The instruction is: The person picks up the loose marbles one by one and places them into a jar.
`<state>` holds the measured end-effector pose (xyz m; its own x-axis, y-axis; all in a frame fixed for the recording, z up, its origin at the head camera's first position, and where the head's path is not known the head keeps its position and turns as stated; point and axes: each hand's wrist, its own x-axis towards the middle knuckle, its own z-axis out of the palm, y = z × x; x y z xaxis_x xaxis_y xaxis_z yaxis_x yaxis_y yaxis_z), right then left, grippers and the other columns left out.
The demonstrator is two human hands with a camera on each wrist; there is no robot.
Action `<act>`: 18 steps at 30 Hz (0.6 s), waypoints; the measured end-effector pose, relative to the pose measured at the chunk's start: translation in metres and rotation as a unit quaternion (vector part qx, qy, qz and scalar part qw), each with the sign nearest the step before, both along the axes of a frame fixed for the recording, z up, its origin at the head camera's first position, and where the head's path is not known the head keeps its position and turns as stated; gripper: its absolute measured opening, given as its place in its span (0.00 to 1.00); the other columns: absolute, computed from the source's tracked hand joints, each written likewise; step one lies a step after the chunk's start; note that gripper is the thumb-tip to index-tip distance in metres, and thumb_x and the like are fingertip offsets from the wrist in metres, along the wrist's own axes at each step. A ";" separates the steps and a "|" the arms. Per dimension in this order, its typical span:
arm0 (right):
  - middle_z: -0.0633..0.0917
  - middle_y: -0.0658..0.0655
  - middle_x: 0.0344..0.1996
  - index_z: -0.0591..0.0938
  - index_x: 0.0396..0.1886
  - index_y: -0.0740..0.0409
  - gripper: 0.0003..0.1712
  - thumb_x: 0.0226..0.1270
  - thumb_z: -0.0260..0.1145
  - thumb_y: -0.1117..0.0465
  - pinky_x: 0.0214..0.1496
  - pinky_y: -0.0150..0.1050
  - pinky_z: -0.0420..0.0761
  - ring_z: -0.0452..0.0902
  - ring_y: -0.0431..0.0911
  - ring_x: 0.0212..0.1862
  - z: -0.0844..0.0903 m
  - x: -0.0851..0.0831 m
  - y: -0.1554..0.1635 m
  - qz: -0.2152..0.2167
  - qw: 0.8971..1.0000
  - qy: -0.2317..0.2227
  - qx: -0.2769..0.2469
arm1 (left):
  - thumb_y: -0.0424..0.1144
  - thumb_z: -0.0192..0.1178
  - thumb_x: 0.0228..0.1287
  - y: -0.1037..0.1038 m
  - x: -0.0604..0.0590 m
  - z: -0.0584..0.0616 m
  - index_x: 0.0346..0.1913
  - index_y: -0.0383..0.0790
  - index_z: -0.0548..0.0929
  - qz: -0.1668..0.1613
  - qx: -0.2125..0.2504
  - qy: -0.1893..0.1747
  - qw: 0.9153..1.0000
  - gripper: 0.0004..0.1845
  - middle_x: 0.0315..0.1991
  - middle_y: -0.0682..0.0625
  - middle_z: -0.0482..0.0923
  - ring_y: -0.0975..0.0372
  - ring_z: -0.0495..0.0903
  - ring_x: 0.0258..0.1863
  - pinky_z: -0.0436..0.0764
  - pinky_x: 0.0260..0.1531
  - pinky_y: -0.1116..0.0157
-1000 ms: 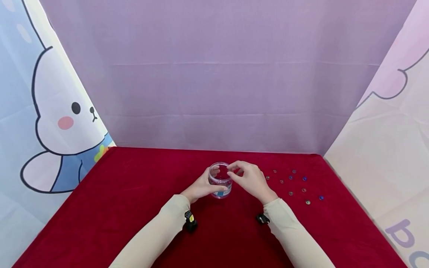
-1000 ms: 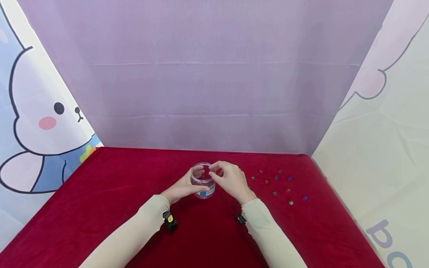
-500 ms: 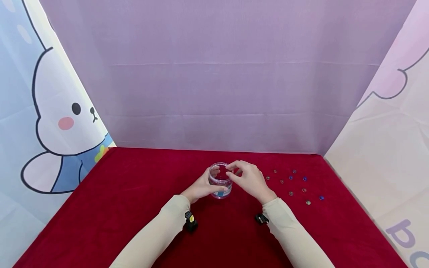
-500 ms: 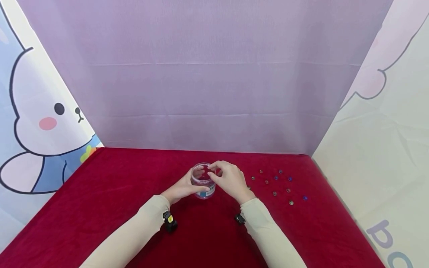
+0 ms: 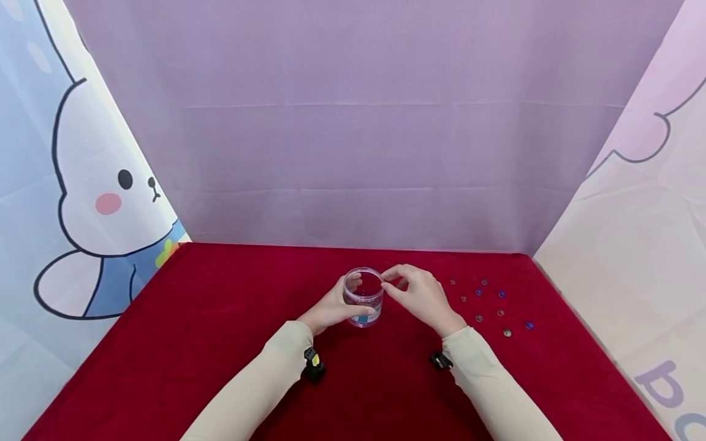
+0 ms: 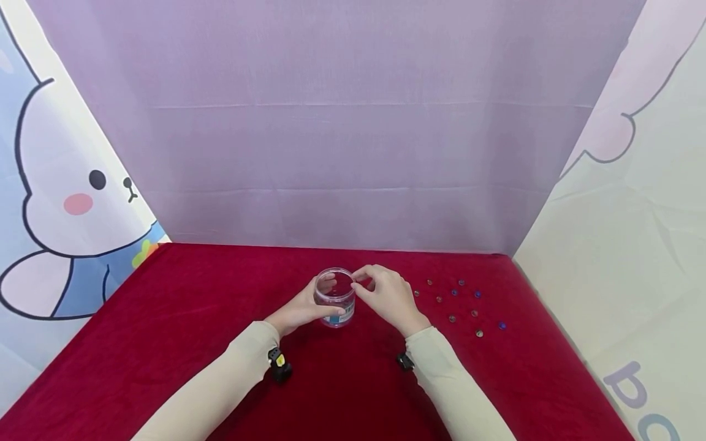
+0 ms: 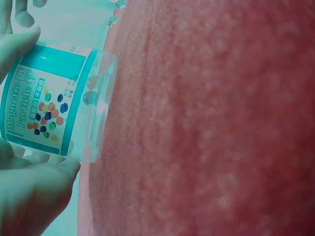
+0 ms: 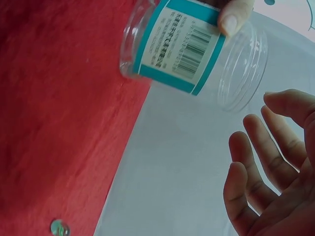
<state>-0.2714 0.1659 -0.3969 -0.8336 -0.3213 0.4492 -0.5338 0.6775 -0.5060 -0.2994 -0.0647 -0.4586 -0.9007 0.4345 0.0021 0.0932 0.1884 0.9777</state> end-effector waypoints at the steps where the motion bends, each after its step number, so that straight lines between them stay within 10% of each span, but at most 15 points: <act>1: 0.86 0.45 0.45 0.87 0.49 0.48 0.15 0.64 0.74 0.55 0.35 0.36 0.82 0.81 0.43 0.38 0.000 0.000 0.002 -0.001 1.000 0.000 0.003 | 0.45 0.76 0.57 0.000 0.000 0.000 0.76 0.45 0.55 0.000 -0.001 0.000 1.000 0.50 0.74 0.43 0.59 0.50 0.58 0.72 0.64 0.67 0.43; 18: 0.86 0.45 0.42 0.87 0.49 0.45 0.13 0.65 0.73 0.54 0.30 0.36 0.79 0.79 0.41 0.36 -0.001 0.003 0.030 -0.045 0.998 -0.005 0.034 | 0.44 0.76 0.56 0.001 0.002 0.001 0.76 0.44 0.55 0.007 -0.006 0.005 1.000 0.50 0.74 0.43 0.59 0.50 0.58 0.73 0.63 0.68 0.44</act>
<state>-0.2687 0.1960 -0.3982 -0.8650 -0.2747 0.4198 -0.4645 0.7550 -0.4630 -0.2978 -0.0634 -0.4575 -0.9067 0.4217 0.0067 0.1009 0.2015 0.9743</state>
